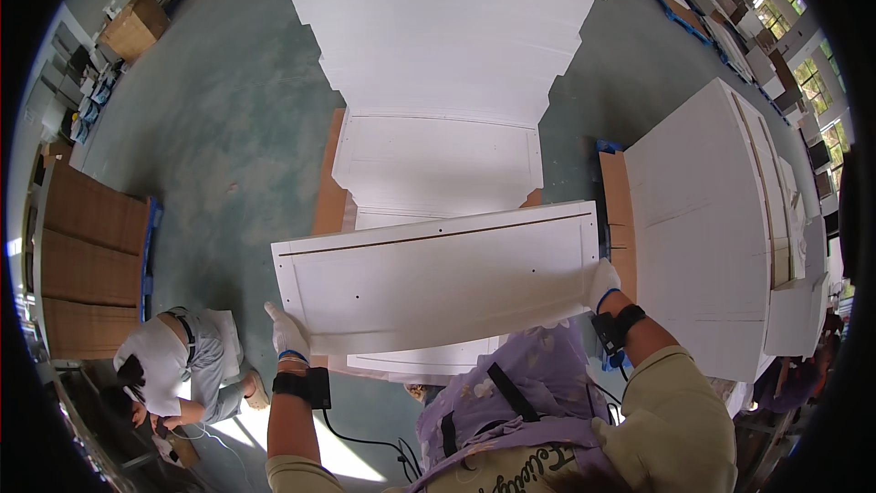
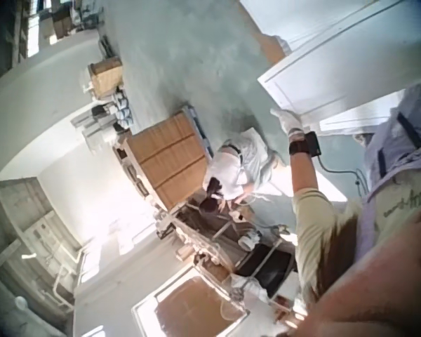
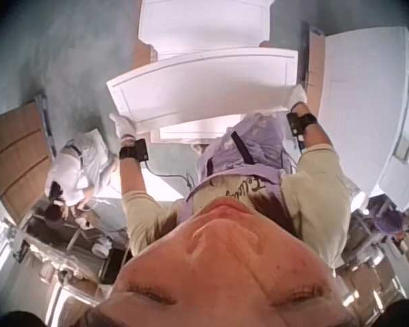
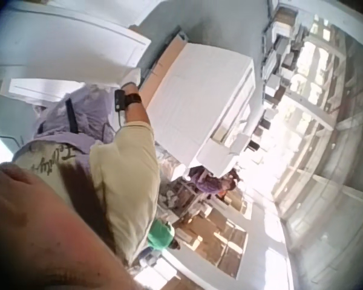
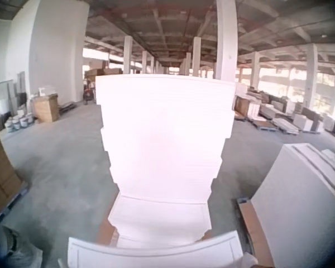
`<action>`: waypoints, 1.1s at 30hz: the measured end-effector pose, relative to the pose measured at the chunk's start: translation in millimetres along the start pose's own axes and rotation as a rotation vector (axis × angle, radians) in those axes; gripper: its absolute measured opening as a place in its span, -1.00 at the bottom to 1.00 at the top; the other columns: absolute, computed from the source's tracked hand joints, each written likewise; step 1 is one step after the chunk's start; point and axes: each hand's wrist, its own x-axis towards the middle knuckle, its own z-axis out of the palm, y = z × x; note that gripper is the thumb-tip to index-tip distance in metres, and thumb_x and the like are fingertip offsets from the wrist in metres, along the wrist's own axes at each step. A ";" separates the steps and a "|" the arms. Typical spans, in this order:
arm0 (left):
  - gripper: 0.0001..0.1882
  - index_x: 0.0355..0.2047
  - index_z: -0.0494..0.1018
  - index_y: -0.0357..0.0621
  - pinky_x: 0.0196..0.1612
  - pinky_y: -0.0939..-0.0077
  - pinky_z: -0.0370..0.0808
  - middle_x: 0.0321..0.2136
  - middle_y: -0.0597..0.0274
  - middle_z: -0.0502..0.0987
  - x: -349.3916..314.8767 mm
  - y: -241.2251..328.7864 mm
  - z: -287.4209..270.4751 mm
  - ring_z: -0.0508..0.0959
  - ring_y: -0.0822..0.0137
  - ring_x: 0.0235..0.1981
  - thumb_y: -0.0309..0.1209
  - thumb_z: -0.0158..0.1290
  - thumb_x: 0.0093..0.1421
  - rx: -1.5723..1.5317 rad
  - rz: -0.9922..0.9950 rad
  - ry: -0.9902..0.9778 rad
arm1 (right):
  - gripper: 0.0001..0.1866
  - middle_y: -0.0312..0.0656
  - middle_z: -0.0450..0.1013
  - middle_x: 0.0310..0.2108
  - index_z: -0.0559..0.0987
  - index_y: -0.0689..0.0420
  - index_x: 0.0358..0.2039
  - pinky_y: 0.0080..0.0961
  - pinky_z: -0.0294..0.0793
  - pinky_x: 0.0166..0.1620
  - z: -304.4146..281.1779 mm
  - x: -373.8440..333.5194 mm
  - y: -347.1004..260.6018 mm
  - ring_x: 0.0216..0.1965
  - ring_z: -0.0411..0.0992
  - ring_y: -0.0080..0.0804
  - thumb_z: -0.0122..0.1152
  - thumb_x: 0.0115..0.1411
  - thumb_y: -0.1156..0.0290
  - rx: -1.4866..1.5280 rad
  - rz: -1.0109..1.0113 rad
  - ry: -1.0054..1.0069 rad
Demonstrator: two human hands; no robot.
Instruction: Organize and stack white furniture panels in a workshop environment.
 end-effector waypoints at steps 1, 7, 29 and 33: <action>0.02 0.05 0.19 -0.51 0.08 0.41 0.25 0.00 0.00 0.36 18.9 -0.9 21.2 0.36 0.16 0.01 0.36 -0.43 0.08 0.059 0.023 -0.015 | -0.52 -0.08 0.43 -0.22 0.43 0.24 -0.20 -0.28 0.41 -0.14 8.3 11.6 -20.4 -0.20 0.42 -0.17 -0.35 0.24 0.12 0.335 0.131 0.016; -0.03 0.09 0.17 -0.43 0.11 0.46 0.21 0.03 -0.03 0.32 95.0 18.7 162.7 0.32 0.16 0.06 0.32 -0.51 0.13 0.145 0.147 -0.150 | -0.46 -0.12 0.42 -0.21 0.41 0.23 -0.17 -0.29 0.41 -0.15 40.5 139.5 -72.4 -0.17 0.40 -0.18 -0.39 0.24 0.03 0.332 0.145 -0.021; -0.09 0.06 0.22 -0.42 -0.03 0.40 0.40 -0.05 -0.02 0.40 196.1 61.0 298.1 0.45 0.15 -0.06 0.26 -0.57 0.18 0.243 0.088 -0.251 | -0.25 -0.10 0.41 -0.11 0.36 0.28 -0.01 -0.46 0.40 -0.06 91.4 260.6 -113.1 -0.11 0.41 -0.29 -0.31 0.20 -0.21 0.099 0.081 -0.292; -0.07 0.05 0.22 -0.43 -0.04 0.43 0.41 -0.04 -0.07 0.39 154.9 58.5 318.9 0.45 0.20 -0.06 0.28 -0.54 0.16 0.297 0.043 -0.268 | -0.09 -0.10 0.41 -0.11 0.35 0.31 0.02 -0.51 0.39 -0.06 81.1 264.1 -102.9 -0.14 0.42 -0.31 -0.26 0.08 -0.37 -0.275 0.139 0.019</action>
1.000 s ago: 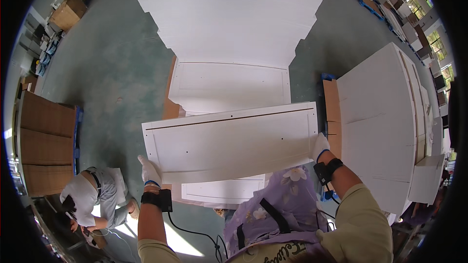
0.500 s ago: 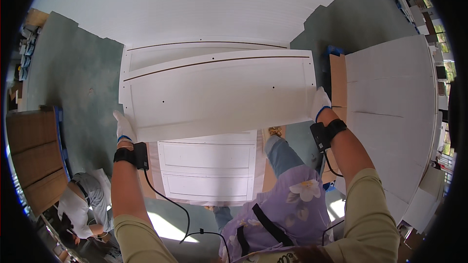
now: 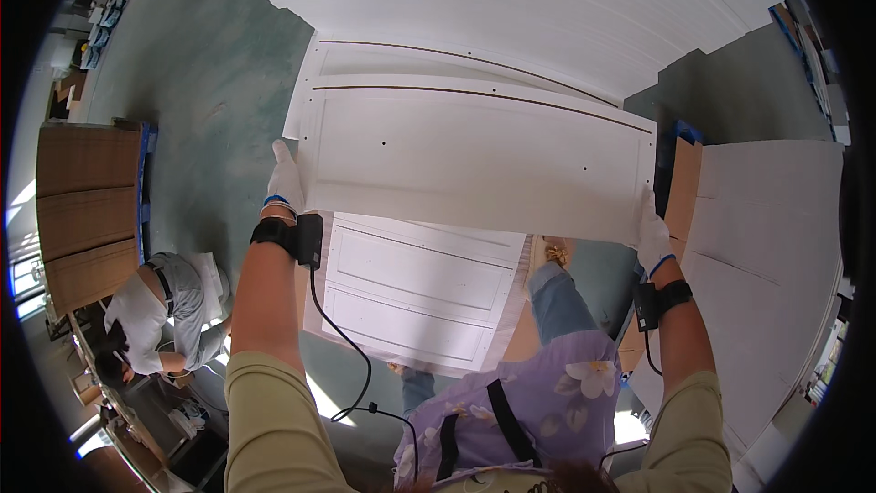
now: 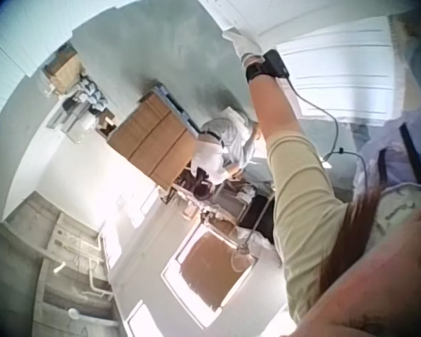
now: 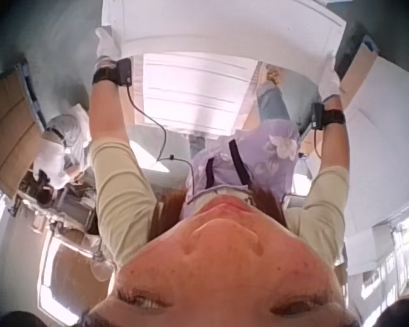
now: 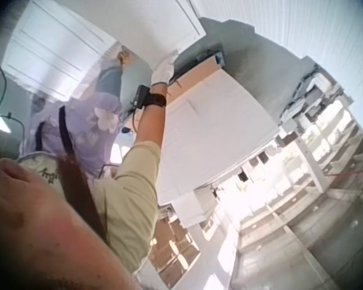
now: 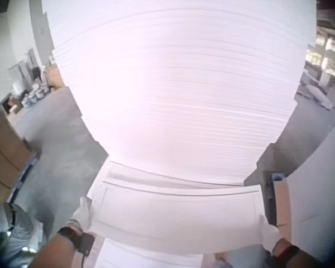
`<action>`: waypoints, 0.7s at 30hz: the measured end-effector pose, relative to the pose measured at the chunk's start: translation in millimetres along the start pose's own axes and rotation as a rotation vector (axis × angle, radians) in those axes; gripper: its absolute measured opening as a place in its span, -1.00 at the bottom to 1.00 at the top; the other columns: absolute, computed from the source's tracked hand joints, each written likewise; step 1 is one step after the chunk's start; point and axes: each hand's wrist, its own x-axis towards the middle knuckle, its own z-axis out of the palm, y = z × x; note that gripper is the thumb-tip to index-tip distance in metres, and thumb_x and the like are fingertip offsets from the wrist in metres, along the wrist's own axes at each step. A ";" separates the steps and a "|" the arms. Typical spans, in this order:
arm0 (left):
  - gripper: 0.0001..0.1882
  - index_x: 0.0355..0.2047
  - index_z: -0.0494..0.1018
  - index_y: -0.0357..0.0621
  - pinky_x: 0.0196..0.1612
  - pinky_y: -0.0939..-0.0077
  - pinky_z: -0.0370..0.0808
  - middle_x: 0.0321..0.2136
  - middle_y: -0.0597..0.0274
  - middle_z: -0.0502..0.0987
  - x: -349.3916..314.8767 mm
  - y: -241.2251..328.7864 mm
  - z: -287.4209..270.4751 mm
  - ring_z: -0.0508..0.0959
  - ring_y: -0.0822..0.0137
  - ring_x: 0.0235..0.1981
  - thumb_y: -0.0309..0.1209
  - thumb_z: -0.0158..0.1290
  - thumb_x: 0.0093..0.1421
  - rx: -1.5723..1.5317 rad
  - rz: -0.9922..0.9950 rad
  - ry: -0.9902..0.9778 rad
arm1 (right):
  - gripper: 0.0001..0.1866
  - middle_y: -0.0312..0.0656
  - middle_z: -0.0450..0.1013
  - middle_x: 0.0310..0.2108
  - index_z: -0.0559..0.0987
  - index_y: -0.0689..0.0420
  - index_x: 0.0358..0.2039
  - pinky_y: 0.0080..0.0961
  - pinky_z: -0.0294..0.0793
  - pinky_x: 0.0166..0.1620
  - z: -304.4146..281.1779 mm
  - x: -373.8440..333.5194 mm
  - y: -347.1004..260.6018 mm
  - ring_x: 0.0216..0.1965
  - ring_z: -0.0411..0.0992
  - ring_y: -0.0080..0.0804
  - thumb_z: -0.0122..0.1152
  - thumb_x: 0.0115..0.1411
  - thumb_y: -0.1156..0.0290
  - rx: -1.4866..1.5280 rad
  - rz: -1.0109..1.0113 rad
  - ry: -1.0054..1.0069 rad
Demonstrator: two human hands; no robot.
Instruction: Organize and stack white furniture panels in a workshop environment.
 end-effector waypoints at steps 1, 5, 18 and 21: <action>-0.05 0.07 0.19 -0.45 -0.04 0.42 0.41 -0.04 -0.08 0.38 -12.5 -1.2 -1.7 0.46 0.18 -0.07 0.30 -0.51 0.14 -0.157 -0.035 -0.121 | -0.07 -0.13 0.41 -0.12 0.35 0.31 0.03 -0.53 0.39 -0.07 -2.5 17.3 11.7 -0.14 0.42 -0.33 -0.22 0.05 -0.39 0.062 -0.079 -0.011; 0.02 0.18 -0.06 -0.38 0.04 0.14 0.33 0.11 -0.14 0.15 -63.6 -34.2 -9.9 0.23 0.00 0.14 0.36 -0.32 0.06 -0.669 -0.093 -0.271 | -0.16 -0.13 0.40 -0.10 0.35 0.22 0.04 -0.46 0.42 -0.08 0.7 13.0 3.9 -0.12 0.41 -0.29 -0.16 0.08 -0.33 0.194 -0.026 -0.042; -0.60 -0.01 0.23 -0.23 0.02 0.33 0.43 -0.07 0.14 0.34 -130.6 -49.7 78.5 0.38 0.25 -0.03 -0.24 -0.09 0.24 -1.116 0.049 -0.380 | -0.21 -0.15 0.38 -0.05 0.31 0.25 0.08 -0.58 0.35 -0.03 -7.9 34.6 8.1 -0.12 0.41 -0.38 -0.26 0.17 -0.25 -0.020 -0.339 -0.065; -0.58 0.00 0.20 -0.24 0.01 0.33 0.43 -0.04 0.12 0.32 -128.7 -27.0 64.7 0.38 0.26 -0.02 -0.22 -0.11 0.24 -1.057 0.131 -0.432 | -0.19 -0.15 0.36 -0.02 0.31 0.25 0.09 -0.58 0.33 -0.02 4.7 14.3 5.6 -0.08 0.38 -0.38 -0.24 0.15 -0.26 0.168 -0.412 -0.064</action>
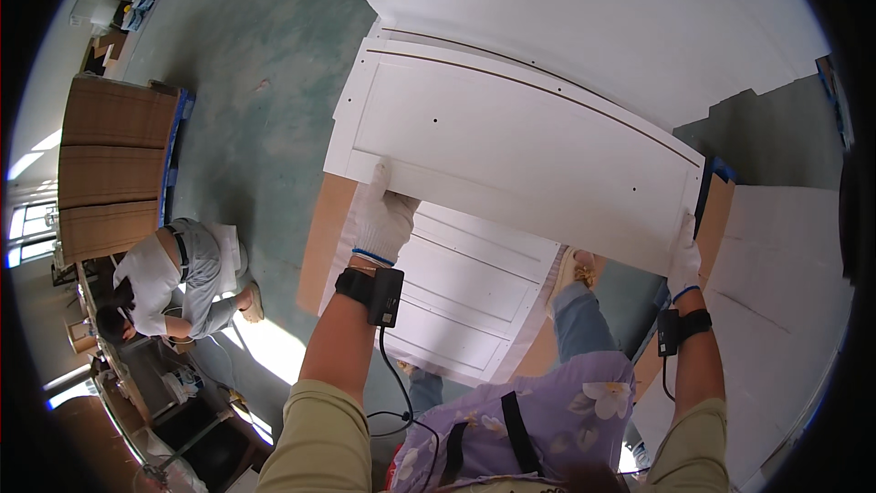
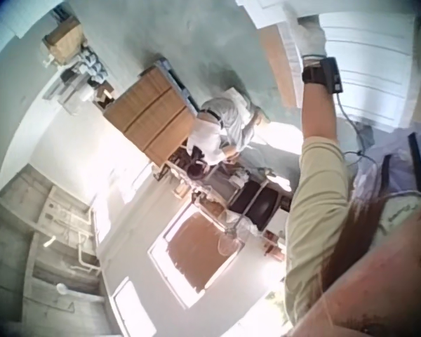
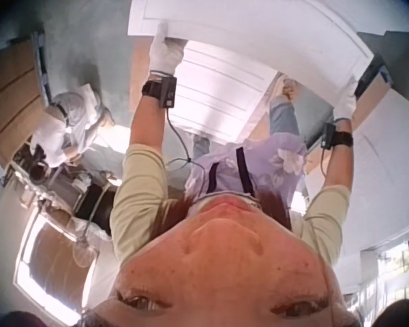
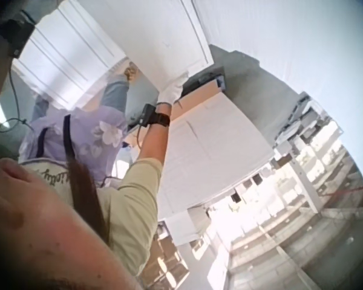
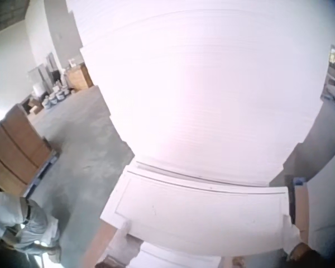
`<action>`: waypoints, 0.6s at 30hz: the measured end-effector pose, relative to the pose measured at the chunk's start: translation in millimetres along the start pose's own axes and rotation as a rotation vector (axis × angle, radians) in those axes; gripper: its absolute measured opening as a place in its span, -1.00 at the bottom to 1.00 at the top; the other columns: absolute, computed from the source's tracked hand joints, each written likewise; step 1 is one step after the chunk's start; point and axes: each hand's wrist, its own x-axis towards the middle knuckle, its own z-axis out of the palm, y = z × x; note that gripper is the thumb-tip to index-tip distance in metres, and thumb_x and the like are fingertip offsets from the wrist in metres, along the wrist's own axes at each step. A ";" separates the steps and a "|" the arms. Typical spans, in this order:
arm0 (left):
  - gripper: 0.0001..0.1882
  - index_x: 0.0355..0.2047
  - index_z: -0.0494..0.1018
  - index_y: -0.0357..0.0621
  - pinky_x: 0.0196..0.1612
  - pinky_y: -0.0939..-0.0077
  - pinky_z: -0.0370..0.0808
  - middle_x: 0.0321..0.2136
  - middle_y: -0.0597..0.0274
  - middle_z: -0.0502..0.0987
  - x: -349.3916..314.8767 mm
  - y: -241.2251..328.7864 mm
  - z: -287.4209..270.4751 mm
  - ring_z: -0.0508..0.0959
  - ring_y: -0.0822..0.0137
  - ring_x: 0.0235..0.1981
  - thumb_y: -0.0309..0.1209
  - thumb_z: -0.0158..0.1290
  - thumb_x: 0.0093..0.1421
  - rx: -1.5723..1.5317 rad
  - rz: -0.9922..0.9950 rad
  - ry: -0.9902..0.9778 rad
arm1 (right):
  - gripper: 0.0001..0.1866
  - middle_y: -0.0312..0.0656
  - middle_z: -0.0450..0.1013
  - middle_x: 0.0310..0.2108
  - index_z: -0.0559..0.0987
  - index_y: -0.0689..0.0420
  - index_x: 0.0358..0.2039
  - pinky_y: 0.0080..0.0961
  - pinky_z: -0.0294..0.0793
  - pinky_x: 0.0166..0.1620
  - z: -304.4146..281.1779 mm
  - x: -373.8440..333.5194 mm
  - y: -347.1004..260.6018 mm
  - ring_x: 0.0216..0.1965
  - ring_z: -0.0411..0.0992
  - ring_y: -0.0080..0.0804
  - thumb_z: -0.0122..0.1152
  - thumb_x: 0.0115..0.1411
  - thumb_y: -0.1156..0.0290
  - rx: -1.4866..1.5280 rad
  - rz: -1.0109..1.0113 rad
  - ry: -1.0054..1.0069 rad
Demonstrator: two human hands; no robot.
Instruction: Organize and stack white furniture panels in a workshop environment.
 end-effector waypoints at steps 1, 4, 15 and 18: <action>-0.57 0.00 0.20 -0.25 0.02 0.33 0.43 -0.04 0.10 0.31 4.0 9.3 4.1 0.38 0.26 -0.01 -0.21 -0.11 0.24 0.037 0.024 -0.013 | -0.20 -0.16 0.34 0.00 0.30 0.24 0.09 -0.58 0.31 0.00 8.0 -9.2 -13.7 -0.05 0.36 -0.39 -0.24 0.16 -0.26 -0.016 0.100 0.012; -0.58 -0.01 0.20 -0.27 0.03 0.29 0.42 -0.07 0.08 0.31 29.6 24.9 14.4 0.37 0.23 -0.02 -0.23 -0.10 0.24 0.061 0.025 0.030 | -0.25 -0.18 0.32 0.03 0.27 0.21 0.12 -0.58 0.29 0.02 31.6 -19.6 -33.3 -0.03 0.34 -0.39 -0.26 0.20 -0.20 -0.036 0.232 0.000; -0.59 -0.01 0.19 -0.25 0.07 0.11 0.36 -0.04 0.05 0.26 74.6 28.1 18.4 0.32 0.14 0.01 -0.28 -0.06 0.22 0.090 -0.078 0.073 | -0.06 0.00 0.47 -0.27 0.47 0.37 -0.15 -0.47 0.39 -0.14 19.2 25.6 5.0 -0.21 0.45 -0.21 -0.37 0.08 -0.38 -0.846 -0.194 0.062; -0.58 0.00 0.18 -0.26 0.08 0.05 0.34 -0.05 0.04 0.27 76.2 34.2 18.2 0.31 0.10 0.03 -0.22 -0.15 0.26 0.105 -0.053 0.137 | -0.10 0.07 0.46 -0.27 0.48 0.32 -0.14 -0.41 0.39 -0.14 42.2 1.6 -36.8 -0.20 0.46 -0.16 -0.43 0.12 -0.34 -0.449 0.174 0.103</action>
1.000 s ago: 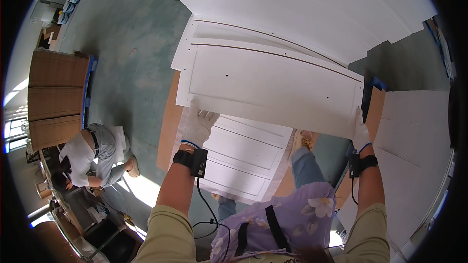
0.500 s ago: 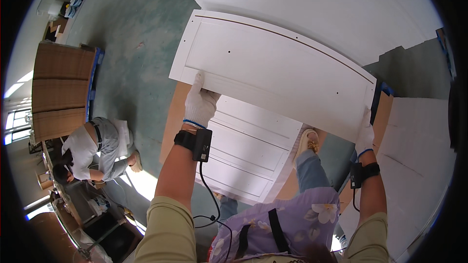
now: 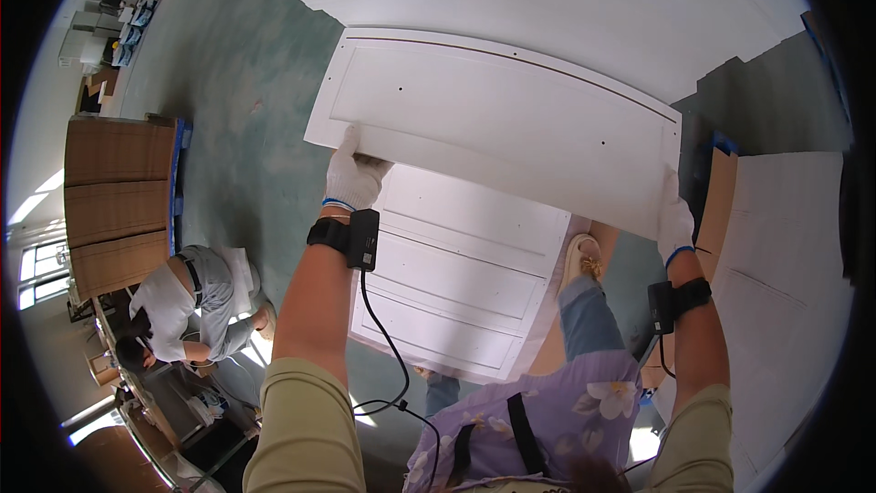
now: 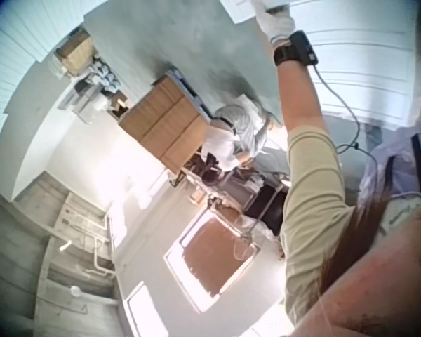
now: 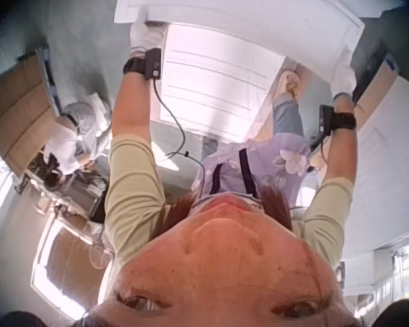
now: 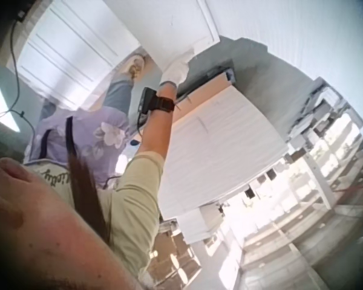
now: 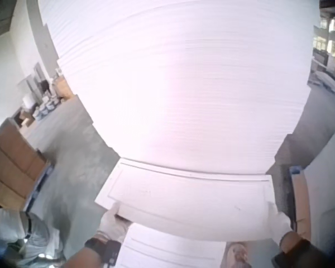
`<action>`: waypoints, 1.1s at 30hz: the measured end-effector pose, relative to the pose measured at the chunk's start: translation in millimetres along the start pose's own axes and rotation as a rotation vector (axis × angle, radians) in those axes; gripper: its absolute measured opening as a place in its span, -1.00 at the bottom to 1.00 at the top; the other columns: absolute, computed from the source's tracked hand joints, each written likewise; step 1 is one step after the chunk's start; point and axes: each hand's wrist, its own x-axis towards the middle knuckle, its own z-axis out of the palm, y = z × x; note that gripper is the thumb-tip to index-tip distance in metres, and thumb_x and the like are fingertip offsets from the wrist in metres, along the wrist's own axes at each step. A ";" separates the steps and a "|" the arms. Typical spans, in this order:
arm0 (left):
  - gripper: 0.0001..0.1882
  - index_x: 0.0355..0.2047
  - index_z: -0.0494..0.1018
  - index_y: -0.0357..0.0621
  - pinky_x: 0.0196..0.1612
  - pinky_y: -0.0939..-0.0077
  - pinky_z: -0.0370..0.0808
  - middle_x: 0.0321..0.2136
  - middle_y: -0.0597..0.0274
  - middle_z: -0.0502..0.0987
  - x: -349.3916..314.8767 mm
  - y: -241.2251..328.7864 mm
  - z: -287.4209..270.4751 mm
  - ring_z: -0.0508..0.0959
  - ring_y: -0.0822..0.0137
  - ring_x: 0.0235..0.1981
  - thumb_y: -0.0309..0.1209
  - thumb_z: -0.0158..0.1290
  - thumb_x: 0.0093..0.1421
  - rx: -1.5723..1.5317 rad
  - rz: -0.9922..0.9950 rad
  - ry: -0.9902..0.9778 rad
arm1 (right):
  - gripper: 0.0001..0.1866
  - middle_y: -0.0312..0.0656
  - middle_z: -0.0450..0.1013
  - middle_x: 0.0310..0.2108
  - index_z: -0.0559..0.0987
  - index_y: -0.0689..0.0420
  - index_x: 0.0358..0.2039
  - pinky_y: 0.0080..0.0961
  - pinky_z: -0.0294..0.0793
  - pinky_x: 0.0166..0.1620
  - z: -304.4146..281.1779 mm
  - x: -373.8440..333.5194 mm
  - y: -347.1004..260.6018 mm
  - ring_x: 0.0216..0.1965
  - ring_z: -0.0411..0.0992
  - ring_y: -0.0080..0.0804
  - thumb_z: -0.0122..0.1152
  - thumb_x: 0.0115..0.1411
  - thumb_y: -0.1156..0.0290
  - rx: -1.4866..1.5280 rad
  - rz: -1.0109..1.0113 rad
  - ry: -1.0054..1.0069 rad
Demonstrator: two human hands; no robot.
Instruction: Organize and stack white furniture panels in a workshop environment.
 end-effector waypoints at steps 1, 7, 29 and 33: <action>-0.58 0.00 0.18 -0.26 0.08 0.05 0.34 -0.05 0.04 0.27 0.3 -0.6 1.2 0.31 0.10 0.03 -0.22 -0.15 0.26 0.008 -0.006 -0.005 | -0.10 0.05 0.46 -0.24 0.48 0.30 -0.13 -0.41 0.38 -0.11 -2.0 -0.3 -1.6 -0.17 0.44 -0.16 -0.41 0.10 -0.37 -0.053 -0.004 -0.003; -0.58 0.00 0.18 -0.26 0.08 -0.03 0.32 -0.05 0.04 0.27 1.2 -0.8 7.6 0.30 0.08 0.03 -0.22 -0.14 0.26 -0.012 -0.009 0.016 | -0.14 0.06 0.44 -0.18 0.45 0.31 -0.09 -0.37 0.34 -0.06 -14.1 -10.3 -8.5 -0.11 0.40 -0.10 -0.38 0.13 -0.31 -0.244 -0.187 0.027; -0.57 -0.01 0.23 -0.21 0.04 -0.10 0.32 -0.01 0.02 0.29 9.8 6.2 13.1 0.29 0.04 0.04 -0.17 -0.15 0.24 0.316 0.072 0.163 | -0.40 0.04 0.32 -0.15 0.24 0.42 -0.06 -0.42 0.55 -0.12 37.9 -86.5 22.4 -0.15 0.43 -0.23 0.02 0.18 0.07 1.412 0.199 -0.239; -0.61 -0.01 0.25 -0.15 0.03 -0.11 0.33 -0.02 0.05 0.31 8.4 8.8 18.2 0.31 0.04 0.03 -0.20 -0.18 0.25 0.350 0.102 0.219 | -0.38 -0.07 0.41 -0.33 0.34 0.40 -0.17 -0.58 0.54 -0.25 41.1 -87.5 24.6 -0.35 0.51 -0.39 0.03 0.14 -0.02 1.308 0.203 -0.225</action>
